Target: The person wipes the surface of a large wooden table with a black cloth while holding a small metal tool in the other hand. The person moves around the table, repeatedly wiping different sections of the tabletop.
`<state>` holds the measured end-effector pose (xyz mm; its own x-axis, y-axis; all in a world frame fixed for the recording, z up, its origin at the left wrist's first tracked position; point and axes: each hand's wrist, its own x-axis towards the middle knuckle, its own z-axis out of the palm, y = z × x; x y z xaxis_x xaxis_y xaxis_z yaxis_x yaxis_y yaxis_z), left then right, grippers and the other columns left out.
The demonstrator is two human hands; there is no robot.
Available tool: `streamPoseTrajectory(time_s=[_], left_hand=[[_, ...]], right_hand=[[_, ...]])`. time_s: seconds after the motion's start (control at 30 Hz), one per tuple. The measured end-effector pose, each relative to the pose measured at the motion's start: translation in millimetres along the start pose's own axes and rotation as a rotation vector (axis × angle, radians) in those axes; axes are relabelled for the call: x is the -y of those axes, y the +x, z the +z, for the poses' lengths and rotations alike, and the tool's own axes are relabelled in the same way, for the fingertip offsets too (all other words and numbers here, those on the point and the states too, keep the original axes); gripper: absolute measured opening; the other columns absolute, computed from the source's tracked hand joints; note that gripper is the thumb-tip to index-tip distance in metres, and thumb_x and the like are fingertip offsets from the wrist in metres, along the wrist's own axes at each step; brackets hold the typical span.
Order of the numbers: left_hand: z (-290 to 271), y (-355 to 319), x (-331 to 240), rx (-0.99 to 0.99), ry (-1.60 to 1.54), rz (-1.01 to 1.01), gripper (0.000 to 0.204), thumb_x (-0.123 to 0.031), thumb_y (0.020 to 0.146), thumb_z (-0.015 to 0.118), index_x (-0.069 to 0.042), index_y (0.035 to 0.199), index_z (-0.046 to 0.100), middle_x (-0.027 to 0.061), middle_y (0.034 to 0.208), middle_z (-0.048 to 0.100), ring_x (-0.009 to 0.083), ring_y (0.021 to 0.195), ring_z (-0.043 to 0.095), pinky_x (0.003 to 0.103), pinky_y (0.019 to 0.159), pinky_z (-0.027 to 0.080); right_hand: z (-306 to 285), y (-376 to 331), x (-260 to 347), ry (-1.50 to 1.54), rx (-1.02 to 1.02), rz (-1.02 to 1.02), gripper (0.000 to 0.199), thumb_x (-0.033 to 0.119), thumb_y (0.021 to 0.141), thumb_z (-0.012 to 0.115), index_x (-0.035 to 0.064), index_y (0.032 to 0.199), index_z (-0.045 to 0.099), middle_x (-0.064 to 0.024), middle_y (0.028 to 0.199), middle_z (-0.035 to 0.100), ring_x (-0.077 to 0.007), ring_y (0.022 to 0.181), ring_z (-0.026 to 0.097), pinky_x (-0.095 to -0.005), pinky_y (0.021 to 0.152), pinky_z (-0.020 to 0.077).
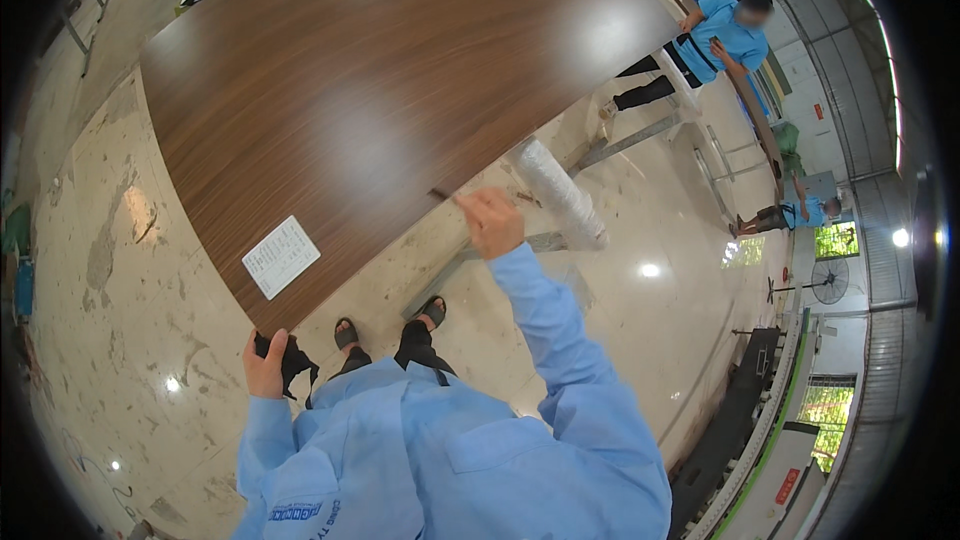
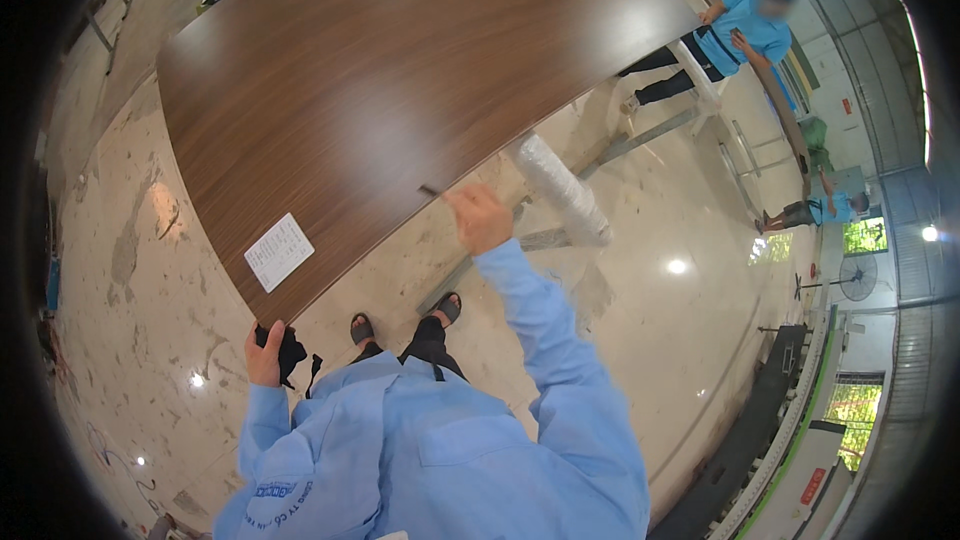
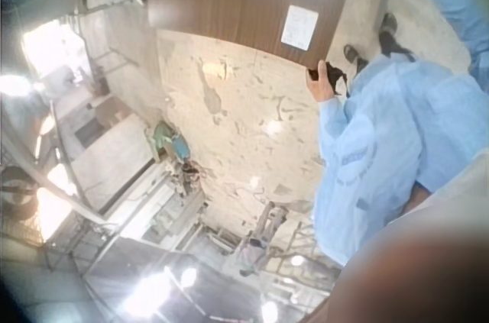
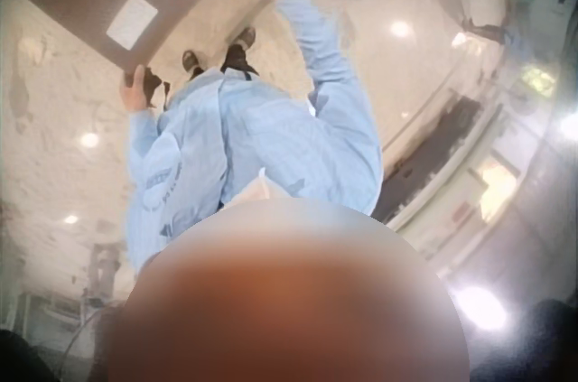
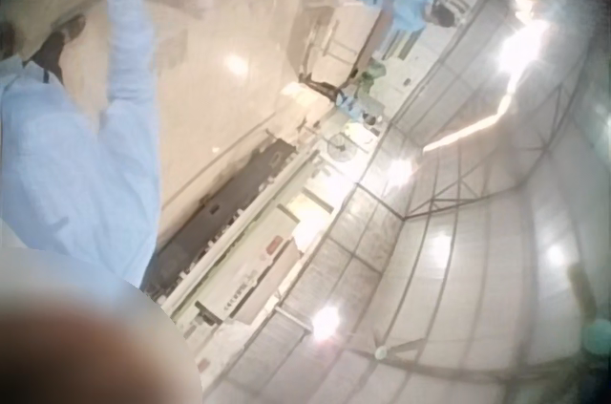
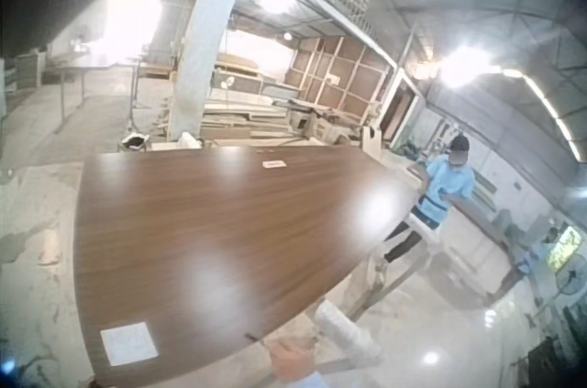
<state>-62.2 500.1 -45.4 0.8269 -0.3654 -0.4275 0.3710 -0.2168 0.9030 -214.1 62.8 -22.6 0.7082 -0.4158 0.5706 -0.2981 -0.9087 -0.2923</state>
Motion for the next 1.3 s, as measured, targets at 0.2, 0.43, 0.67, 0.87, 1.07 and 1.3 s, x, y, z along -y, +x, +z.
streamPoseTrajectory(time_s=[0.2, 0.43, 0.67, 0.87, 1.07, 1.3], left_hand=[[8.3, -4.2, 5.4, -0.065, -0.068, -0.004, 0.039, -0.031, 0.092, 0.074, 0.001, 0.112, 0.063, 0.0101, 0.090, 0.069, 0.0170, 0.076, 0.066, 0.030, 0.067, 0.055], [7.2, -24.9, -34.8, -0.347, 0.388, 0.219, 0.042, -0.022, 0.095, 0.071, 0.001, 0.128, 0.058, 0.0053, 0.093, 0.065, 0.0136, 0.079, 0.064, 0.028, 0.070, 0.055], [154.6, 23.5, -115.0, 0.268, 0.604, 0.849, 0.056, -0.001, 0.083, 0.071, 0.001, 0.136, 0.053, 0.0180, 0.130, 0.059, 0.0307, 0.124, 0.056, 0.041, 0.106, 0.042], [368.9, 126.4, -106.4, 0.475, 1.251, 1.267, 0.072, -0.004, 0.087, 0.061, 0.006, 0.151, 0.029, 0.0249, 0.159, 0.028, 0.0397, 0.150, 0.024, 0.053, 0.121, 0.020], [584.8, 191.7, -136.4, 0.434, 1.193, 1.466, 0.063, -0.002, 0.087, 0.051, 0.006, 0.147, 0.035, 0.0264, 0.154, 0.035, 0.0391, 0.146, 0.031, 0.051, 0.119, 0.025], [453.6, 156.8, -113.8, 0.443, 1.296, 1.367, 0.066, -0.007, 0.093, 0.049, 0.009, 0.152, 0.025, 0.0283, 0.161, 0.023, 0.0409, 0.151, 0.021, 0.051, 0.123, 0.016]], right_hand=[[-2.0, 52.5, -99.7, -0.148, -0.316, 0.291, 0.017, 0.009, 0.082, 0.070, 0.0152, 0.097, 0.075, -0.0113, 0.089, 0.067, -0.0317, 0.082, 0.064, -0.0419, 0.071, 0.0519], [-16.3, -4.4, -49.0, 0.062, 0.125, -0.052, 0.020, 0.003, 0.081, 0.069, 0.0074, 0.100, 0.075, -0.0119, 0.091, 0.069, -0.0301, 0.086, 0.067, -0.0372, 0.071, 0.0544], [-60.3, -16.8, -93.2, 0.486, -0.508, 0.814, 0.020, 0.002, 0.082, 0.077, 0.0012, 0.102, 0.074, -0.0067, 0.090, 0.072, -0.0143, 0.078, 0.067, -0.0279, 0.063, 0.0546], [-64.0, -36.7, -182.4, 0.586, -0.819, 0.966, 0.021, 0.006, 0.084, 0.076, 0.0007, 0.105, 0.074, -0.0060, 0.089, 0.072, -0.0125, 0.078, 0.066, -0.0265, 0.067, 0.0532], [-33.9, -55.0, -196.7, 0.411, -0.672, 0.970, 0.018, 0.012, 0.088, 0.074, 0.0069, 0.105, 0.073, -0.0045, 0.090, 0.071, -0.0129, 0.080, 0.066, -0.0287, 0.069, 0.0538], [-46.6, -50.8, -174.4, 0.469, -0.682, 0.931, 0.019, 0.004, 0.085, 0.075, 0.0004, 0.103, 0.072, -0.0062, 0.084, 0.069, -0.0116, 0.075, 0.064, -0.0251, 0.067, 0.0517]])
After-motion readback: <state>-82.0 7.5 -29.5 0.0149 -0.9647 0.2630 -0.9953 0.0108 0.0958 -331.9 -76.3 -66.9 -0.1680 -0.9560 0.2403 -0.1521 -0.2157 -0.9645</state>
